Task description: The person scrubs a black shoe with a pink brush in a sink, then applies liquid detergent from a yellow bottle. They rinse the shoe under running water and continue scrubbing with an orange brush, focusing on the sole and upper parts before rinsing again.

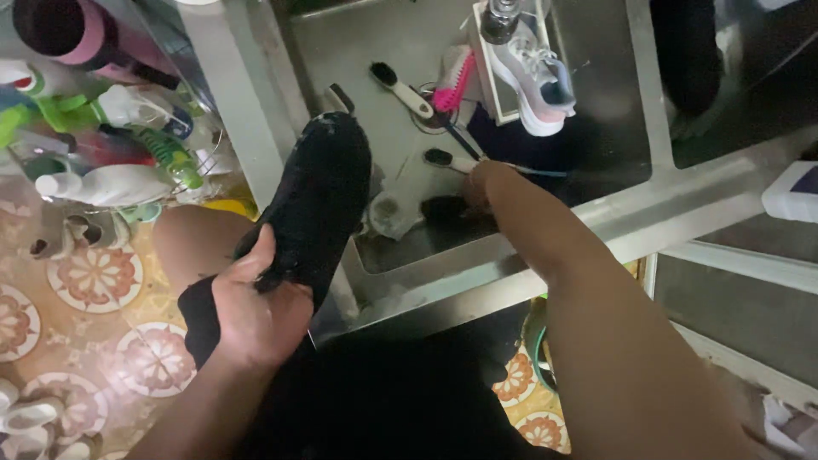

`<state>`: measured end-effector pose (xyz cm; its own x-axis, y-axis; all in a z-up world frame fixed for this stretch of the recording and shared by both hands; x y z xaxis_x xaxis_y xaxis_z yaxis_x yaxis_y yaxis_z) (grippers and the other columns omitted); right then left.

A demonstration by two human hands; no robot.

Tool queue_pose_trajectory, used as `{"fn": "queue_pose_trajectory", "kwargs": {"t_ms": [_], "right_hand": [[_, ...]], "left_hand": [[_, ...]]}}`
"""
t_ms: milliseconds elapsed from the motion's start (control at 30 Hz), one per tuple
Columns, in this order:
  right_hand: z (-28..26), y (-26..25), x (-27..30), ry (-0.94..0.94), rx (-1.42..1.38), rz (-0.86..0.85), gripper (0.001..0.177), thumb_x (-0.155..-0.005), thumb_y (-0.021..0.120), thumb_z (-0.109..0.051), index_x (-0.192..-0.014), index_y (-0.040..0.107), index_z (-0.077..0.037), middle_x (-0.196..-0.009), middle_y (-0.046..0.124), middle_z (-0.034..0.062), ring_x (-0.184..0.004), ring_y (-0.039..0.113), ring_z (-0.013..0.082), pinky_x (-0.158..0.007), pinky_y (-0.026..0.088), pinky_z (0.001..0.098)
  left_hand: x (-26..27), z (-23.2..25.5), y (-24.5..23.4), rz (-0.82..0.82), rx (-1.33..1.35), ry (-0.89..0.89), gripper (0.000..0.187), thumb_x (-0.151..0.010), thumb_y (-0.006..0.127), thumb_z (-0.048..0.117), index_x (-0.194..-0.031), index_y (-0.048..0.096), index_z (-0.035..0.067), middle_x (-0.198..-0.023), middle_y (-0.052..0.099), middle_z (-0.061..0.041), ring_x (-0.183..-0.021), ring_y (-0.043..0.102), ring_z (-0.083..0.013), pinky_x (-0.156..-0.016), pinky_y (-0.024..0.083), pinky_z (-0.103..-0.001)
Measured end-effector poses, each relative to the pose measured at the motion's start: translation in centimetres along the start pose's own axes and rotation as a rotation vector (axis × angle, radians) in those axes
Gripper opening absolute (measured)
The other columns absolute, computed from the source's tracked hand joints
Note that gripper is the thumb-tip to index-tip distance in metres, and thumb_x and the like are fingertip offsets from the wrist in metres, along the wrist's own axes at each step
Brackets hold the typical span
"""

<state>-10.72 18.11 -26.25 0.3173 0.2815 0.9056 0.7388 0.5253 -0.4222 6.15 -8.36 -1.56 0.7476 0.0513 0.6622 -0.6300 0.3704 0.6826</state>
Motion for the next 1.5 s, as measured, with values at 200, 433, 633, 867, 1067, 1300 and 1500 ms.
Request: {"fn": "queue_pose_trajectory", "kwargs": {"t_ms": [200, 433, 633, 867, 1067, 1300, 1500], "right_hand": [[1.1, -0.1, 4.9, 0.002, 0.051, -0.111, 0.041, -0.099, 0.061, -0.043, -0.125, 0.072, -0.015, -0.122, 0.074, 0.0127, -0.11, 0.071, 0.0323, -0.094, 0.055, 0.046], [-2.1, -3.2, 10.9, -0.16, -0.303, 0.192, 0.036, -0.09, 0.063, -0.032, -0.122, 0.075, -0.02, -0.114, 0.076, 0.011, -0.101, 0.074, 0.03, -0.09, 0.056, 0.0413], [-9.9, 0.5, 2.2, -0.216, 0.0, 0.233, 0.04, -0.088, 0.072, -0.031, -0.124, 0.074, -0.016, -0.12, 0.071, 0.0162, -0.111, 0.068, 0.0345, -0.097, 0.053, 0.0431], [-14.4, -2.3, 1.4, -0.525, -0.04, 0.651, 0.047, -0.089, 0.072, -0.029, -0.135, 0.066, -0.019, -0.141, 0.062, 0.0121, -0.132, 0.055, 0.0342, -0.113, 0.04, 0.0439], [-11.7, -1.8, 1.8, -0.227, -0.071, 0.369, 0.057, -0.086, 0.074, -0.022, -0.141, 0.061, -0.018, -0.143, 0.062, 0.0138, -0.13, 0.058, 0.0328, -0.109, 0.044, 0.0439], [-0.9, -2.9, 14.0, -0.151, -0.615, 0.533, 0.045, -0.08, 0.074, -0.019, -0.124, 0.075, -0.011, -0.1, 0.077, 0.0145, -0.083, 0.071, 0.0234, -0.08, 0.056, 0.0356], [1.4, -0.6, 31.0, -0.222, -1.336, 1.023, 0.041, -0.1, 0.066, -0.011, -0.141, 0.062, -0.012, -0.083, 0.056, -0.0027, -0.072, 0.054, 0.0054, -0.063, 0.046, 0.0236]], "left_hand": [[-0.6, -0.6, -4.4, 0.012, -0.501, 0.179, 0.049, -0.099, 0.054, 0.02, -0.139, 0.056, -0.01, -0.14, 0.063, -0.021, -0.131, 0.059, -0.0352, -0.115, 0.044, -0.047], [-1.1, -1.8, -1.9, 0.031, 0.146, -0.03, 0.049, -0.098, 0.056, 0.022, -0.139, 0.056, -0.006, -0.138, 0.064, -0.017, -0.128, 0.061, -0.0332, -0.116, 0.043, -0.046], [-1.0, -1.9, -1.0, -0.058, 0.173, -0.133, 0.051, -0.099, 0.054, 0.026, -0.139, 0.056, -0.005, -0.14, 0.063, -0.018, -0.129, 0.059, -0.0347, -0.115, 0.042, -0.046], [-1.2, -1.9, 0.3, -0.209, 0.235, -0.133, 0.055, -0.103, 0.05, 0.035, -0.139, 0.057, -0.007, -0.141, 0.062, -0.019, -0.13, 0.058, -0.0359, -0.116, 0.042, -0.046], [-1.4, -1.8, 0.5, -0.231, 0.23, -0.13, 0.057, -0.103, 0.049, 0.038, -0.138, 0.057, -0.006, -0.141, 0.062, -0.019, -0.13, 0.058, -0.0356, -0.116, 0.041, -0.046], [-0.6, -2.0, 1.5, -0.271, 0.127, -0.143, 0.055, -0.102, 0.049, 0.035, -0.14, 0.058, -0.004, -0.142, 0.063, -0.016, -0.13, 0.061, -0.0315, -0.115, 0.043, -0.042], [-0.2, -7.5, 2.8, -0.477, -0.594, 0.172, 0.057, -0.09, 0.075, 0.021, -0.139, 0.061, -0.005, -0.134, 0.066, -0.014, -0.119, 0.062, -0.0253, -0.108, 0.046, -0.039]]}}
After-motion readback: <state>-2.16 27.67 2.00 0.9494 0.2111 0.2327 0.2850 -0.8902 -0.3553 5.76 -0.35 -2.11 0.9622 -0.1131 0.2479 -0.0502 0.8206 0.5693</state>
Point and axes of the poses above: each hand's wrist, its own x-axis away from the middle knuckle, its own y-axis out of the palm, z = x × y, the point moved 8 cm from there along -x, towards the middle knuckle
